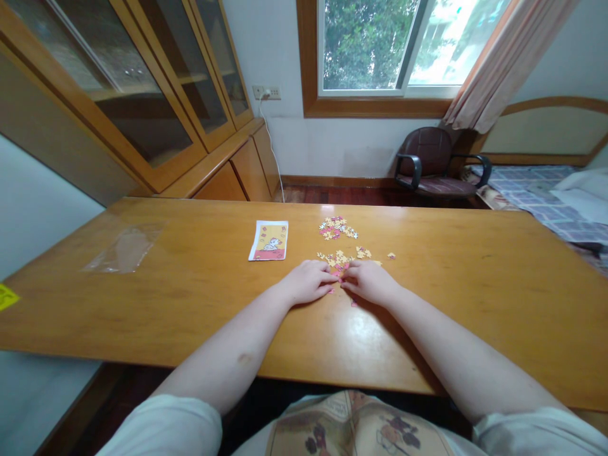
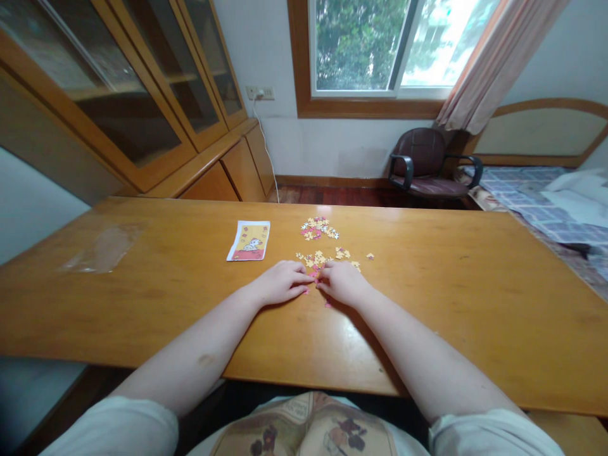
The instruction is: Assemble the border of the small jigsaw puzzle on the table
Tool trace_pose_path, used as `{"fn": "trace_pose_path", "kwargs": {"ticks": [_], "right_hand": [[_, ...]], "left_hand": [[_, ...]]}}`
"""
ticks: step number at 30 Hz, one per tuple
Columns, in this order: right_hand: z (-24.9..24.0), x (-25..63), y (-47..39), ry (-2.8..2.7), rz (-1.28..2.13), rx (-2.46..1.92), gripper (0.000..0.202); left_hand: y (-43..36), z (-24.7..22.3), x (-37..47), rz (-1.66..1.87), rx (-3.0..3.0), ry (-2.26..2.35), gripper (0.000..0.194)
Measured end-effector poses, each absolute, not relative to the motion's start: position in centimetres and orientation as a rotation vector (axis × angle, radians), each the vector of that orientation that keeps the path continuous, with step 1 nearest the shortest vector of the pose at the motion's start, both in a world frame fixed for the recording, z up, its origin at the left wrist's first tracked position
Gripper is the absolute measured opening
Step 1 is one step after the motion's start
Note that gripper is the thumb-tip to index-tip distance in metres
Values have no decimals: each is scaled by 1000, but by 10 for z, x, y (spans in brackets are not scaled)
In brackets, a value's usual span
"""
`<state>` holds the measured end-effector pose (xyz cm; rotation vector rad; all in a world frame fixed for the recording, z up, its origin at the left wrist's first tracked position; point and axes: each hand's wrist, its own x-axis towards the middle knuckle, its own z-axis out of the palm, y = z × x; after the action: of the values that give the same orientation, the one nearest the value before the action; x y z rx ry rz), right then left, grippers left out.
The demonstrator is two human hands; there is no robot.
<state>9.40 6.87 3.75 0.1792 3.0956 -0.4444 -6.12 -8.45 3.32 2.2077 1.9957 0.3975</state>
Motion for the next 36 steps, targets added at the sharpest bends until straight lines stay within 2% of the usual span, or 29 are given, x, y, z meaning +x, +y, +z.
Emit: {"fn": "trace_pose_path", "kwargs": {"ticks": [12, 23, 36], "right_hand": [[36, 96, 82, 3096, -451, 216, 24], [36, 96, 88, 3014, -579, 489, 13], [43, 99, 86, 3013, -477, 489, 17]], "left_hand": [[-85, 32, -58, 389, 2188, 2020, 32], [-79, 27, -41, 269, 2190, 2130, 35], [-77, 30, -39, 269, 2162, 2156, 36]]}}
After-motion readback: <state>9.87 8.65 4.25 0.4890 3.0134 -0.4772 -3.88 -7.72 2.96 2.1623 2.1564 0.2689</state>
